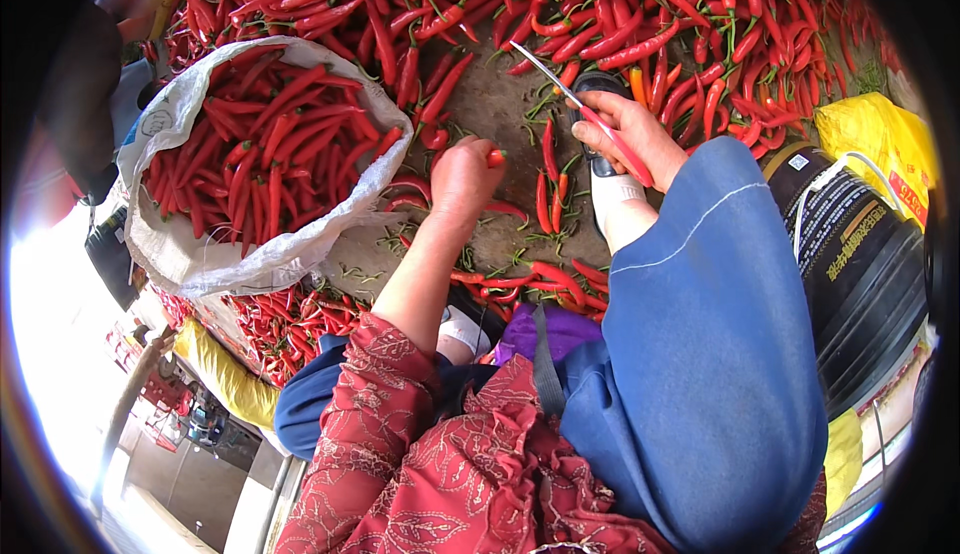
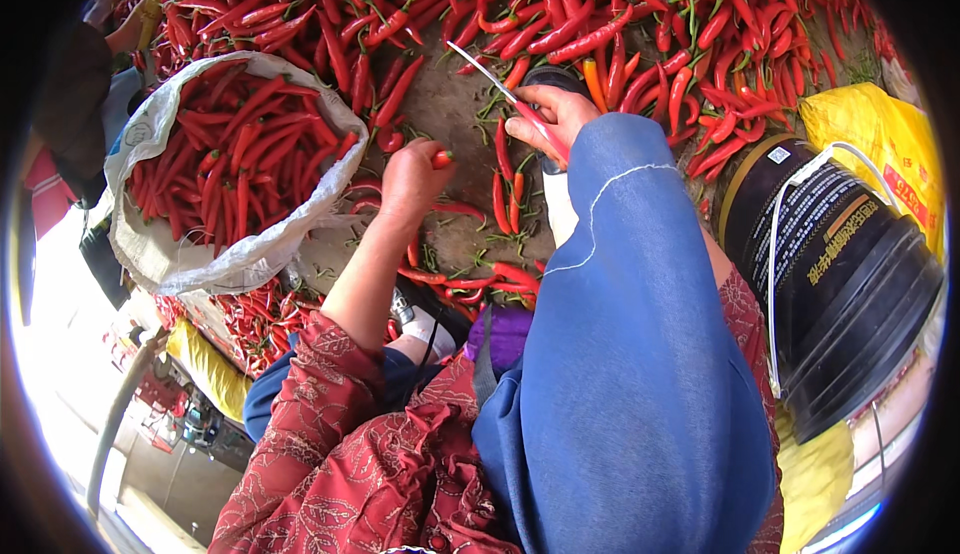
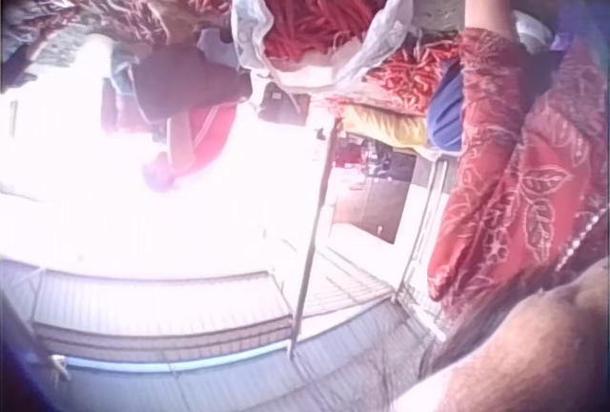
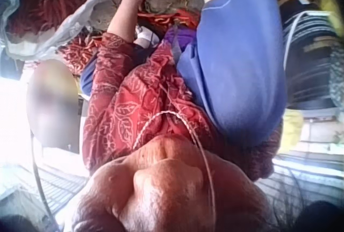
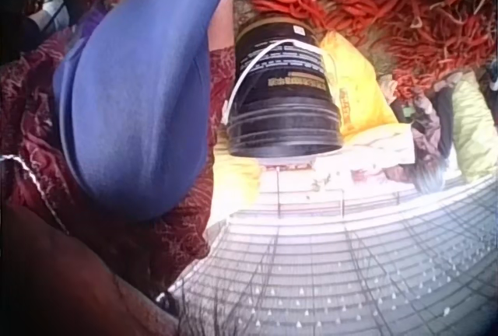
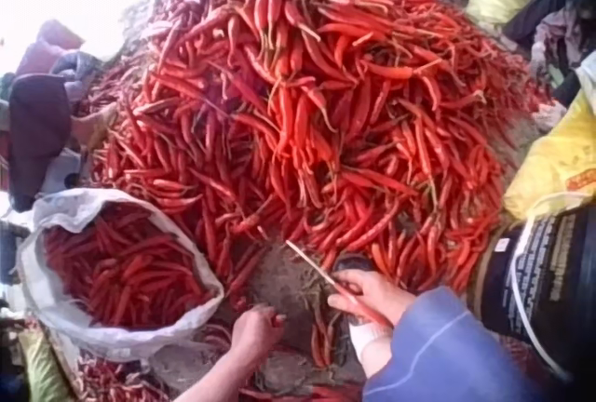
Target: The person sits on the ground and uses scissors to cut the stems off red chilies, placing the trimmed peppers into a white sack. The person occasionally lifts the sack to adjust its position.
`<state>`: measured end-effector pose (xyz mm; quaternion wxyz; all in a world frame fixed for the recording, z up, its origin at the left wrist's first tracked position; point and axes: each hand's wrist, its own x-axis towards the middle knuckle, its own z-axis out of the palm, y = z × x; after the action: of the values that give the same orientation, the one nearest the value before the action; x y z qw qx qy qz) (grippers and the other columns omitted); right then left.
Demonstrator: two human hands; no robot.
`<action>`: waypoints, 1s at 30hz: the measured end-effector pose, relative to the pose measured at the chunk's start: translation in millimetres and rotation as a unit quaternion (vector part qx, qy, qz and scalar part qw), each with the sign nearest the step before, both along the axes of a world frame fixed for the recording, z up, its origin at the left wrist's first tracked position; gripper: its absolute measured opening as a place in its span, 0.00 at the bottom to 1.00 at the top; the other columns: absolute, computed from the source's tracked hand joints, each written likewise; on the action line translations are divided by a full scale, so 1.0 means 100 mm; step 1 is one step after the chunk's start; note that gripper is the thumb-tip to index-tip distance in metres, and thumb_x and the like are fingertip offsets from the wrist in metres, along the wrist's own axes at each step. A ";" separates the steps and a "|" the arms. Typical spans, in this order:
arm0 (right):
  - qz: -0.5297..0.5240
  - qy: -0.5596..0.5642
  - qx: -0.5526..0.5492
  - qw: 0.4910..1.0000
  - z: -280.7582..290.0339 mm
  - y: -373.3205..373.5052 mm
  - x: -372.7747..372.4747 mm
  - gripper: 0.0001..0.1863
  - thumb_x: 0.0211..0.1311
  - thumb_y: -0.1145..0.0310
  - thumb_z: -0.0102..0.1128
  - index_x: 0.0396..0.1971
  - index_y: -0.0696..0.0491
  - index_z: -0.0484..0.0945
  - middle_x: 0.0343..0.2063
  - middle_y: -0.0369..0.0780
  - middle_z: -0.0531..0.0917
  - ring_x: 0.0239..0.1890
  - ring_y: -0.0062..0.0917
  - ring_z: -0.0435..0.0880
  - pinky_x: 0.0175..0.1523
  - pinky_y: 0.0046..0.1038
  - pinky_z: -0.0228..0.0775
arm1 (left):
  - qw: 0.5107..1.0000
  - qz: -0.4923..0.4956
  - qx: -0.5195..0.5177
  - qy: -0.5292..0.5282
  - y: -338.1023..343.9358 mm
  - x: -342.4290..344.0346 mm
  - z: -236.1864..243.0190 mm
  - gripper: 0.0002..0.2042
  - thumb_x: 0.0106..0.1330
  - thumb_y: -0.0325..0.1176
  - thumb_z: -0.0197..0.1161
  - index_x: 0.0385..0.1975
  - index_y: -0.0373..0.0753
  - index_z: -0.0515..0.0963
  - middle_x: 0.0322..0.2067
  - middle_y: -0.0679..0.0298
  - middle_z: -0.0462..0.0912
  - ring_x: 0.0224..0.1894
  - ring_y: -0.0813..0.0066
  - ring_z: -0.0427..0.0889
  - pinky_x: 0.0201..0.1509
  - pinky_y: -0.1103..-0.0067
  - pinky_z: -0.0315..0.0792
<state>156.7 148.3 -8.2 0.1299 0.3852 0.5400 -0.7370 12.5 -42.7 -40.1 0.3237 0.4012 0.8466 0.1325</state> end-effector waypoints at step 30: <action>0.277 0.064 0.083 0.955 0.17 0.07 -0.20 0.41 0.52 0.45 0.61 0.59 0.58 0.60 0.49 0.48 0.73 0.53 0.36 0.71 0.57 0.34 0.61 | 0.838 0.360 0.146 -0.383 0.01 -0.06 0.44 0.17 0.60 0.26 0.54 0.50 0.38 0.68 0.27 0.65 0.80 0.24 0.85 0.73 0.23 0.88 0.66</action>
<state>136.3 155.0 8.9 0.2619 0.1813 0.6919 -0.6479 6.6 -42.1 3.8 0.4894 0.0273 0.7107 0.5047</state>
